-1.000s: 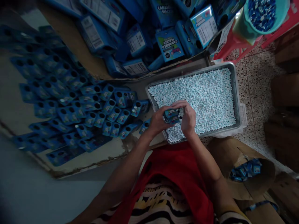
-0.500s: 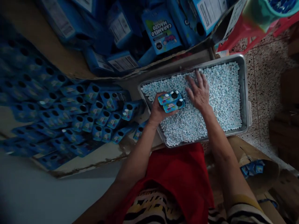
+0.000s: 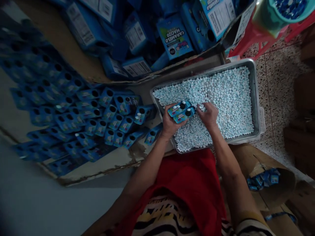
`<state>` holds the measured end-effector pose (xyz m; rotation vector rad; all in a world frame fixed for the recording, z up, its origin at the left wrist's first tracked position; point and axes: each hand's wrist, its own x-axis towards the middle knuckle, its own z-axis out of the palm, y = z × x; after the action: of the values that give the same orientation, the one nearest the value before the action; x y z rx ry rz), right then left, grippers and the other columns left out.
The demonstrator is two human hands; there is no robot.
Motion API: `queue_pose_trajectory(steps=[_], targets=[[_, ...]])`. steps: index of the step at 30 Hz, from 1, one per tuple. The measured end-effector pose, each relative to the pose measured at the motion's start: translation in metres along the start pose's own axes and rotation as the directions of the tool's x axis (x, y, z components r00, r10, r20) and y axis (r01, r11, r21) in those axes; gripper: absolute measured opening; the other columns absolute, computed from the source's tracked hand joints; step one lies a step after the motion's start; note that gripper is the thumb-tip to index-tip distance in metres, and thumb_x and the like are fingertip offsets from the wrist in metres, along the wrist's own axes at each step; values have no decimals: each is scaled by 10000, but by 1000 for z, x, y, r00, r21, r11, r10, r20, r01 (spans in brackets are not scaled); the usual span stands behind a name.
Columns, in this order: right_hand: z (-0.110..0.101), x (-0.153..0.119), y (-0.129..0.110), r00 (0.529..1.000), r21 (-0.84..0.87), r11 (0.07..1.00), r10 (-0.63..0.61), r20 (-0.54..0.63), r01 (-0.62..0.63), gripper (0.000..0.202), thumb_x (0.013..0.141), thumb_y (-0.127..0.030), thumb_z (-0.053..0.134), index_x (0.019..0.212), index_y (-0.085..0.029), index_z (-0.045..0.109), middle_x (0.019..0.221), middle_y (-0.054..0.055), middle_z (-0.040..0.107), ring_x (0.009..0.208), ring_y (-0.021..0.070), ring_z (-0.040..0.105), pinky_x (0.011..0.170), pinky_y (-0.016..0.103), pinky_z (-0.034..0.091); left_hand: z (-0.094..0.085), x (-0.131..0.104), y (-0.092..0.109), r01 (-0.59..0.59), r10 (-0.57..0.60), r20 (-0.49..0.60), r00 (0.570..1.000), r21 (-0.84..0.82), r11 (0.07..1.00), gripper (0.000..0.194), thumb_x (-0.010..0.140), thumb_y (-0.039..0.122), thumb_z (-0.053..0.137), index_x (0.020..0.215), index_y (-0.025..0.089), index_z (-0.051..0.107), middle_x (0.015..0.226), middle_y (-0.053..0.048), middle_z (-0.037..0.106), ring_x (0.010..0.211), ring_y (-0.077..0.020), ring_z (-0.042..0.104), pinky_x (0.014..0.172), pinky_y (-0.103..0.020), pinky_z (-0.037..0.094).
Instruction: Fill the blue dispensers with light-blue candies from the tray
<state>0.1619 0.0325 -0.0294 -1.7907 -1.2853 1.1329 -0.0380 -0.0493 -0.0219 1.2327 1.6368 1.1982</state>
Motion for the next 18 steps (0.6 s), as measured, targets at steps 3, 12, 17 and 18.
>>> queue_pose_trajectory(steps=[3, 12, 17, 18], targets=[[-1, -11, -13, 932, 344, 868, 352, 83, -359, 315, 756, -493, 851, 739, -218, 699, 682, -28, 647, 673, 154, 603, 636, 275, 519, -13, 0, 9, -2, -1, 27, 1000, 82, 997, 737, 674, 279, 950, 1319, 282, 593, 1263, -70, 720, 1175, -298, 734, 1042, -473, 605], [-7, -65, -102, 938, 785, 519, 117, 327, -338, 388, 896, -601, 620, 739, -248, 652, 827, 45, 696, 833, 213, 684, 837, 408, 639, -40, 3, 45, -88, 34, 173, 984, 313, 946, 778, 523, 64, 912, 1226, 273, 653, 1194, -61, 730, 1143, -346, 714, 1020, -474, 600], [12, -69, -126, 987, 728, 684, -91, 136, -37, 456, 948, -618, 548, 660, -267, 583, 820, 54, 624, 889, 236, 654, 969, 442, 567, -40, -3, 49, -47, -14, 222, 975, 271, 961, 799, 544, 103, 918, 1270, 288, 642, 1205, -47, 751, 1097, -335, 734, 966, -469, 617], [15, -67, -126, 986, 714, 700, -113, 121, -7, 459, 958, -614, 547, 659, -267, 581, 804, 51, 607, 867, 232, 643, 950, 438, 563, -41, -4, 49, -60, -9, 245, 969, 272, 960, 790, 548, 105, 911, 1271, 284, 646, 1206, -48, 753, 1097, -337, 736, 969, -477, 617]])
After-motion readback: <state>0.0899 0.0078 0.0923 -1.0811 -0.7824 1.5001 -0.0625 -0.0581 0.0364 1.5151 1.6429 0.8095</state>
